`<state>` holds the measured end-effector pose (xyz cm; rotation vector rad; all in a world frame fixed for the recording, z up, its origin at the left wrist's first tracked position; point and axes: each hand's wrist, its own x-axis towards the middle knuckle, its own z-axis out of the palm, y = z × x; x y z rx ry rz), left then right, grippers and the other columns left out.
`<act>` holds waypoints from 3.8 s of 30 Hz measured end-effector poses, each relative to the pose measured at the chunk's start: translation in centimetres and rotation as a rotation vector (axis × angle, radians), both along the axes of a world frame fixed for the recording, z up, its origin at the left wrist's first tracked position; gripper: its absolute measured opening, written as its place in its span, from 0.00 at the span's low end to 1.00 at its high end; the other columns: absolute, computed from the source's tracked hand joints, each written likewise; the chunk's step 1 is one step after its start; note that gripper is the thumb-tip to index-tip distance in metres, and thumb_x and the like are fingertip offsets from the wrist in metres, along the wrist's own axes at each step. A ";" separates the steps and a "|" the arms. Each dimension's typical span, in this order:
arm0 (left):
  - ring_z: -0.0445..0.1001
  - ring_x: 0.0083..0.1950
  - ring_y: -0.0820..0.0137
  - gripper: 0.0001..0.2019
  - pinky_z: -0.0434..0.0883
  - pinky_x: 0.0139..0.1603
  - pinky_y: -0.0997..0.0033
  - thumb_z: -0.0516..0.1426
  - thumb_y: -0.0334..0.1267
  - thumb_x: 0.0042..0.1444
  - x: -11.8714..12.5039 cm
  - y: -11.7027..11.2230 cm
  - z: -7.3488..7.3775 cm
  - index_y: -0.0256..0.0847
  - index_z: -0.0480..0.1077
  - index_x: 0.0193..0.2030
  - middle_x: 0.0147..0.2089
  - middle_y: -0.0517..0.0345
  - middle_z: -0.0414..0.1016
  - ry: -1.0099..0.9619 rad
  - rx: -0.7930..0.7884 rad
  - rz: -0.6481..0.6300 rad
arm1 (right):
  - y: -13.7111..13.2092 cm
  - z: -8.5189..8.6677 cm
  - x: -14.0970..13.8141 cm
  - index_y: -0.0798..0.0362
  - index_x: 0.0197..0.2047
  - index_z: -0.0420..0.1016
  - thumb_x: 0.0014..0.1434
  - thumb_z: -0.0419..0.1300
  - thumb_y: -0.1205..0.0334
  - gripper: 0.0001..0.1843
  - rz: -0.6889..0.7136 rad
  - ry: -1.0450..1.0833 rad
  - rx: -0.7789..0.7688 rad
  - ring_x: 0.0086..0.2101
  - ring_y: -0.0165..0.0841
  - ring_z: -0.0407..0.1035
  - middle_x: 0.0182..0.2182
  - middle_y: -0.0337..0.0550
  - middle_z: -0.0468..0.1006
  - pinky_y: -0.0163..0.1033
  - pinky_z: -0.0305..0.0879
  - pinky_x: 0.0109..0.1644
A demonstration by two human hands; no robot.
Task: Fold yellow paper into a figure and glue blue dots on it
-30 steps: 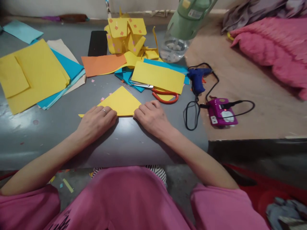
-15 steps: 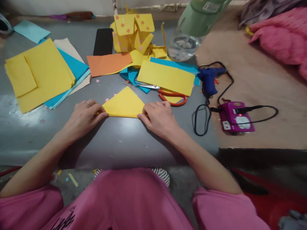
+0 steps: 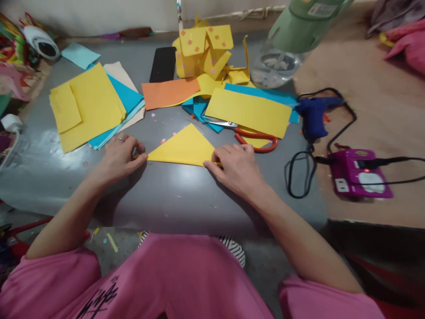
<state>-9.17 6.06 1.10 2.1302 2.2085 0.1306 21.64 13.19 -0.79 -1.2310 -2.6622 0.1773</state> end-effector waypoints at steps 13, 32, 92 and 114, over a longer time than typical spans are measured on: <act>0.72 0.52 0.58 0.24 0.69 0.52 0.57 0.48 0.26 0.66 4.9 -0.7 0.8 0.43 0.67 0.66 0.56 0.43 0.73 0.221 -0.051 -0.566 | -0.1 0.4 -0.3 0.50 0.32 0.70 0.66 0.56 0.50 0.15 -0.027 0.030 -0.042 0.37 0.42 0.72 0.32 0.46 0.81 0.47 0.52 0.44; 0.71 0.56 0.52 0.33 0.70 0.53 0.57 0.50 0.58 0.67 10.0 -3.6 0.3 0.39 0.59 0.72 0.58 0.39 0.72 0.259 0.004 -0.395 | -0.7 2.1 3.5 0.52 0.39 0.73 0.66 0.57 0.58 0.07 -0.175 -0.076 -0.193 0.37 0.43 0.74 0.33 0.47 0.82 0.45 0.58 0.42; 0.68 0.65 0.46 0.42 0.62 0.63 0.47 0.44 0.64 0.66 4.6 -6.2 -1.4 0.27 0.60 0.71 0.66 0.31 0.71 0.146 0.114 -0.105 | -7.7 -1.8 1.8 0.70 0.76 0.42 0.68 0.40 0.31 0.53 -0.058 -0.041 0.210 0.64 0.57 0.65 0.66 0.73 0.65 0.68 0.42 0.71; 0.77 0.46 0.57 0.15 0.72 0.46 0.59 0.50 0.27 0.67 8.2 -0.4 0.1 0.33 0.72 0.56 0.45 0.44 0.79 0.198 0.066 -0.450 | -3.8 0.2 -0.6 0.57 0.61 0.74 0.71 0.53 0.57 0.21 0.015 0.002 0.252 0.53 0.47 0.74 0.56 0.57 0.80 0.60 0.60 0.62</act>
